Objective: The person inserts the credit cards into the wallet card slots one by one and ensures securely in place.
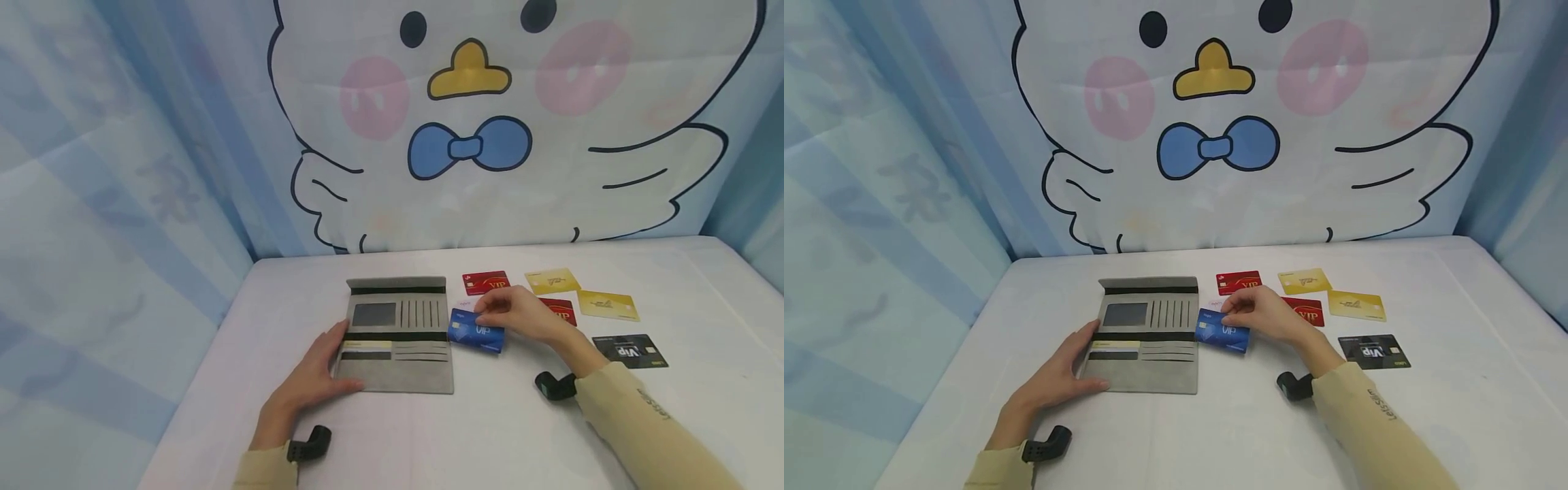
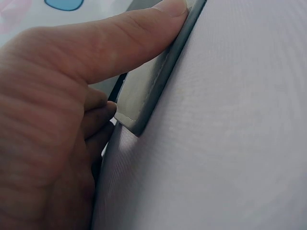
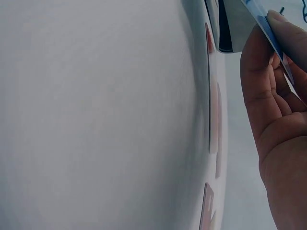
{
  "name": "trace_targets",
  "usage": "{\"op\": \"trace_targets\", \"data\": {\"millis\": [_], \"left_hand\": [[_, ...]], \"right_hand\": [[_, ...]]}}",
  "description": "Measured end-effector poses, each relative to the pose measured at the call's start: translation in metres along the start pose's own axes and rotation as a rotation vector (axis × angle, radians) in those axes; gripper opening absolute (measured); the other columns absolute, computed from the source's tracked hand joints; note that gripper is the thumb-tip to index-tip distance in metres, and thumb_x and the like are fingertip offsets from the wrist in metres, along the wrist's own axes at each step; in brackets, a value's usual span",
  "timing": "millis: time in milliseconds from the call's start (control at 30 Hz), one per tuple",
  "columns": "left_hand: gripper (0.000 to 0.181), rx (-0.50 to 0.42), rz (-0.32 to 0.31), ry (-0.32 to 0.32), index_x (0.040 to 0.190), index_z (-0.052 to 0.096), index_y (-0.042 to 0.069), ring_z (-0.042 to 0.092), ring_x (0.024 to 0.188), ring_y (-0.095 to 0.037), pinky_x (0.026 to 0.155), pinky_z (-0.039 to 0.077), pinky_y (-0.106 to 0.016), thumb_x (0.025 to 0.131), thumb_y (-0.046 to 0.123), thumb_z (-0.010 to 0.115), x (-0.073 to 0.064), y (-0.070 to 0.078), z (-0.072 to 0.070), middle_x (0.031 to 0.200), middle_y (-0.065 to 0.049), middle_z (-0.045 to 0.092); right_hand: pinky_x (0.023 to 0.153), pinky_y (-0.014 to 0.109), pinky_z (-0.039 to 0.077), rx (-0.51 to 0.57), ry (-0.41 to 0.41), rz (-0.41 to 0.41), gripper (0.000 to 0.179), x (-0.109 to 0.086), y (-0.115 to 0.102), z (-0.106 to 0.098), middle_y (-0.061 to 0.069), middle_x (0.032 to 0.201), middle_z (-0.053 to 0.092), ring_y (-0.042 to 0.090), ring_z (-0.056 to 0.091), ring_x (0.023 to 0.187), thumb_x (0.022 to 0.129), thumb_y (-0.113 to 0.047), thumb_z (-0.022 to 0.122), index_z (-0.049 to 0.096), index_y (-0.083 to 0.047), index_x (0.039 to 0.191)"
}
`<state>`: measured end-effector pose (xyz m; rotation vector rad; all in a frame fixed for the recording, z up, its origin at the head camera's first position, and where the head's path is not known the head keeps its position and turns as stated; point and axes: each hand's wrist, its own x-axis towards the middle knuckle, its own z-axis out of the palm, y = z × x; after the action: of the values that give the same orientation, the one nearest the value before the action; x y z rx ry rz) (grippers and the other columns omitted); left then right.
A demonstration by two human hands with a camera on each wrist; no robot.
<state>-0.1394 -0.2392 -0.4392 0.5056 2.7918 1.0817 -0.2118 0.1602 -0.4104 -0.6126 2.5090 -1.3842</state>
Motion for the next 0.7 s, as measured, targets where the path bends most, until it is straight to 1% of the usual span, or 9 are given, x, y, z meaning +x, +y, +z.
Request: {"op": "trace_targets", "data": {"millis": [167, 267, 433, 700], "left_hand": [[0.113, -0.006, 0.001, -0.004, 0.160, 0.022, 0.004, 0.023, 0.149, -0.036, 0.120, 0.020, -0.053, 0.076, 0.041, 0.087, 0.000, 0.001, -0.001, 0.164, -0.015, 0.025], [0.112, -0.002, 0.000, -0.003, 0.160, 0.022, 0.003, 0.023, 0.149, -0.036, 0.120, 0.020, -0.053, 0.076, 0.040, 0.087, -0.001, 0.001, -0.002, 0.164, -0.015, 0.025], [0.113, 0.003, -0.017, -0.008, 0.161, 0.022, 0.004, 0.022, 0.150, -0.036, 0.120, 0.019, -0.053, 0.076, 0.040, 0.088, -0.002, 0.001, -0.002, 0.164, -0.015, 0.024], [0.114, 0.005, -0.036, -0.013, 0.161, 0.021, 0.006, 0.021, 0.150, -0.035, 0.121, 0.018, -0.053, 0.076, 0.039, 0.088, -0.001, 0.001, -0.002, 0.165, -0.014, 0.023]], "right_hand": [[0.083, 0.023, 0.055, 0.012, -0.007, -0.037, 0.020, 0.012, -0.009, 0.014, 0.006, 0.102, 0.068, 0.024, 0.062, 0.094, 0.091, -0.013, 0.077, 0.072, -0.002, 0.107], [0.085, 0.027, 0.056, 0.009, -0.015, -0.059, 0.019, 0.019, -0.018, 0.025, 0.005, 0.102, 0.069, 0.023, 0.063, 0.093, 0.091, -0.013, 0.077, 0.073, -0.003, 0.107], [0.088, 0.033, 0.057, -0.008, -0.050, -0.097, 0.016, 0.029, -0.031, 0.041, 0.001, 0.099, 0.069, 0.021, 0.063, 0.092, 0.091, -0.015, 0.077, 0.073, -0.007, 0.105], [0.087, 0.032, 0.057, 0.025, -0.124, -0.103, 0.015, 0.039, -0.040, 0.056, 0.001, 0.099, 0.069, 0.021, 0.063, 0.091, 0.093, -0.014, 0.075, 0.072, -0.007, 0.107]]}}
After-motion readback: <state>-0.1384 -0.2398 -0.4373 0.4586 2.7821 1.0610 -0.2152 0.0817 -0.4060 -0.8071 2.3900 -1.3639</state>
